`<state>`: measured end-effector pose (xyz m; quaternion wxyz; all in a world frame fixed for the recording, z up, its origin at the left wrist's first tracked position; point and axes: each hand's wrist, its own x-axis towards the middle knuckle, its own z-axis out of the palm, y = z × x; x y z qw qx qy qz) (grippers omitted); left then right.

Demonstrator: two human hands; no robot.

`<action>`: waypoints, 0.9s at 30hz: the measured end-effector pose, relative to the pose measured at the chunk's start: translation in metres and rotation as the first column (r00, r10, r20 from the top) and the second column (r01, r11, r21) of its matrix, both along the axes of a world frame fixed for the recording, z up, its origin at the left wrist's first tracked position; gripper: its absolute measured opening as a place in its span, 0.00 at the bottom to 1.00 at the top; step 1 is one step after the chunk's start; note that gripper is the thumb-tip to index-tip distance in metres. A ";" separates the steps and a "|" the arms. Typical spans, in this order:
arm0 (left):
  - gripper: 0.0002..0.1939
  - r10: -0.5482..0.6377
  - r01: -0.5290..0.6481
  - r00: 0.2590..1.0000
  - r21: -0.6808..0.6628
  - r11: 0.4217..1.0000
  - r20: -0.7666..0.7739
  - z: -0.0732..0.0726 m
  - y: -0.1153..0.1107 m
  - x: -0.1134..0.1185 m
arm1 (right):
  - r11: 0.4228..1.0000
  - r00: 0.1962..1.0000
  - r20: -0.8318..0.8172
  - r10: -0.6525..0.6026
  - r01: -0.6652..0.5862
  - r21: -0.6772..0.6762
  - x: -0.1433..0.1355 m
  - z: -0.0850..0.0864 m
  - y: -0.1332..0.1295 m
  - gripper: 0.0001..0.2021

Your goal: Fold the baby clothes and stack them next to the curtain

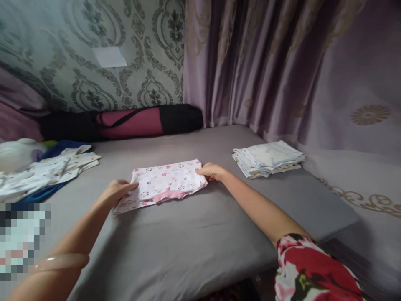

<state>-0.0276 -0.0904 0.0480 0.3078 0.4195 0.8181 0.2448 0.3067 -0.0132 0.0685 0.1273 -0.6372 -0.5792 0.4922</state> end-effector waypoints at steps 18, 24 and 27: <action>0.31 -0.321 0.283 0.887 0.159 0.946 0.331 0.110 0.056 0.090 | 0.955 0.860 -0.497 -0.118 0.235 0.180 0.100 0.033 -0.015 0.08; 0.22 -0.490 0.358 0.776 0.361 0.861 0.398 0.125 0.089 0.212 | 0.907 0.866 -0.403 -0.297 0.388 0.163 0.211 0.091 -0.001 0.11; 0.22 -0.543 0.326 0.692 0.465 0.823 0.475 0.116 0.105 0.278 | 0.820 0.859 -0.276 -0.431 0.501 0.276 0.259 0.108 0.014 0.13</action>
